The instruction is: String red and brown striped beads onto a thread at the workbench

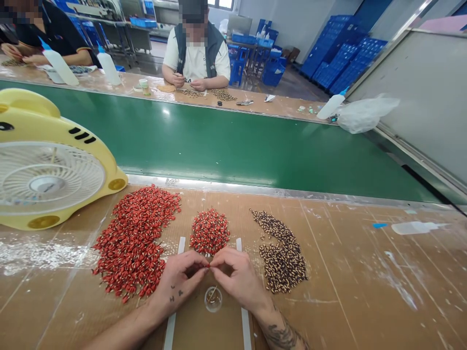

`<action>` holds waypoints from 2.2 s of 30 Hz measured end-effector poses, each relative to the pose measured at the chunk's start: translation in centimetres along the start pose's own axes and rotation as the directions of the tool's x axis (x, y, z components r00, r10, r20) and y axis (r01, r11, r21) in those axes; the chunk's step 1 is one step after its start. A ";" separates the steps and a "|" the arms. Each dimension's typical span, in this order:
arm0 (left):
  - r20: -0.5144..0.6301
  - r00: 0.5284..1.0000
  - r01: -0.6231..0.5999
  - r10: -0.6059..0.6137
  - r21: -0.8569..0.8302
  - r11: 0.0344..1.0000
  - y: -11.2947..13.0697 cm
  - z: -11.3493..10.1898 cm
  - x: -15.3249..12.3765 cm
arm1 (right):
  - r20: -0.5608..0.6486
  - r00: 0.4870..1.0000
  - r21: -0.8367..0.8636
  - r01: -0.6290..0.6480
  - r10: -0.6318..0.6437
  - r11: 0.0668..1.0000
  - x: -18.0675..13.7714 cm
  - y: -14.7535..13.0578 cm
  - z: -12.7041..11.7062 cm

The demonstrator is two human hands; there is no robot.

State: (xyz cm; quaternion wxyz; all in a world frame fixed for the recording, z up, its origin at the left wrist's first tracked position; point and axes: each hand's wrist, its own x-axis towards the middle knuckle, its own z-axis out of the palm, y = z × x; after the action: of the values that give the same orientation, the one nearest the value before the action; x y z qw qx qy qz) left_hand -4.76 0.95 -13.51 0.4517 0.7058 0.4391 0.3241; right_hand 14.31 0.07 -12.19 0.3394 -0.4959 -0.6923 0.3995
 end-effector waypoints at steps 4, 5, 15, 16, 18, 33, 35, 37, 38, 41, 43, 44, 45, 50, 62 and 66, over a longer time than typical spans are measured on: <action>0.007 1.000 -0.013 0.013 0.018 1.000 -0.1 0.0 0.0 | 0.030 0.999 0.051 -0.019 0.018 0.999 0.0 0.0 -0.2; 0.003 1.000 -0.009 0.009 0.017 1.000 -0.1 0.0 0.0 | 0.034 0.999 0.073 -0.031 0.029 0.997 0.0 0.0 -0.3; -0.052 0.995 -0.091 0.090 -0.008 0.996 -0.7 0.1 -0.3 | 0.094 0.972 0.301 -0.233 0.214 0.925 0.0 1.7 -0.3; -0.056 0.994 -0.093 0.092 -0.012 0.996 -0.7 0.1 -0.4 | 0.098 0.971 0.309 -0.237 0.217 0.921 0.0 1.8 -0.3; -0.057 0.994 -0.093 0.092 -0.014 0.996 -0.7 0.2 -0.5 | 0.116 0.968 0.308 -0.247 0.221 0.919 0.0 1.8 -0.5; -0.005 0.995 -0.098 0.098 0.014 0.995 -0.9 0.3 -1.0 | 0.195 0.943 0.294 -0.317 0.268 0.902 0.2 2.1 -0.4; -0.009 0.996 -0.084 0.084 0.013 0.996 -0.9 0.4 -0.9 | 0.195 0.942 0.295 -0.322 0.273 0.899 0.2 2.1 -0.4; -0.015 0.998 -0.064 0.064 0.018 0.998 -0.8 0.5 -0.8 | 0.185 0.943 0.295 -0.323 0.278 0.899 0.3 2.0 -0.3; -0.018 0.998 -0.053 0.053 0.025 0.998 -0.8 0.5 -0.6 | 0.173 0.944 0.292 -0.322 0.281 0.900 0.3 2.0 -0.2; -0.022 0.999 -0.028 0.029 0.047 0.998 -0.6 0.3 0.0 | 0.120 0.945 0.282 -0.327 0.305 0.902 0.3 1.9 0.0; -0.035 0.999 -0.034 0.037 0.078 0.996 -0.6 -0.1 0.4 | 0.084 0.946 0.290 -0.325 0.314 0.900 0.2 1.9 0.0; -0.050 0.998 -0.037 0.042 0.102 0.994 -0.6 -0.3 0.7 | 0.066 0.947 0.300 -0.320 0.315 0.899 0.1 1.8 0.0; -0.074 0.996 -0.034 0.044 0.129 0.991 -0.7 -0.6 0.9 | 0.049 0.948 0.311 -0.314 0.315 0.897 0.1 1.8 -0.2; -0.215 0.976 0.033 0.017 0.229 0.973 -1.7 -1.3 2.1 | 0.003 0.970 0.247 -0.237 0.244 0.939 0.0 1.4 -0.8; -0.035 0.996 0.083 -0.087 0.757 0.648 0.8 -6.9 0.2 | 0.250 0.968 0.044 -0.038 0.026 0.998 -0.5 0.9 -2.0; 0.039 0.980 0.090 -0.197 0.793 0.602 0.4 -7.7 -0.2 | 0.330 0.943 0.056 0.018 -0.036 0.998 -0.6 1.0 -2.1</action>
State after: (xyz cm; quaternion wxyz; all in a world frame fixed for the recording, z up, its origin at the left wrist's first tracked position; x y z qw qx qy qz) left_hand -11.30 3.42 -10.20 0.1465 0.8130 0.5632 0.0172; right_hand 16.71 0.11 -12.17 0.2366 -0.4032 -0.7355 0.4904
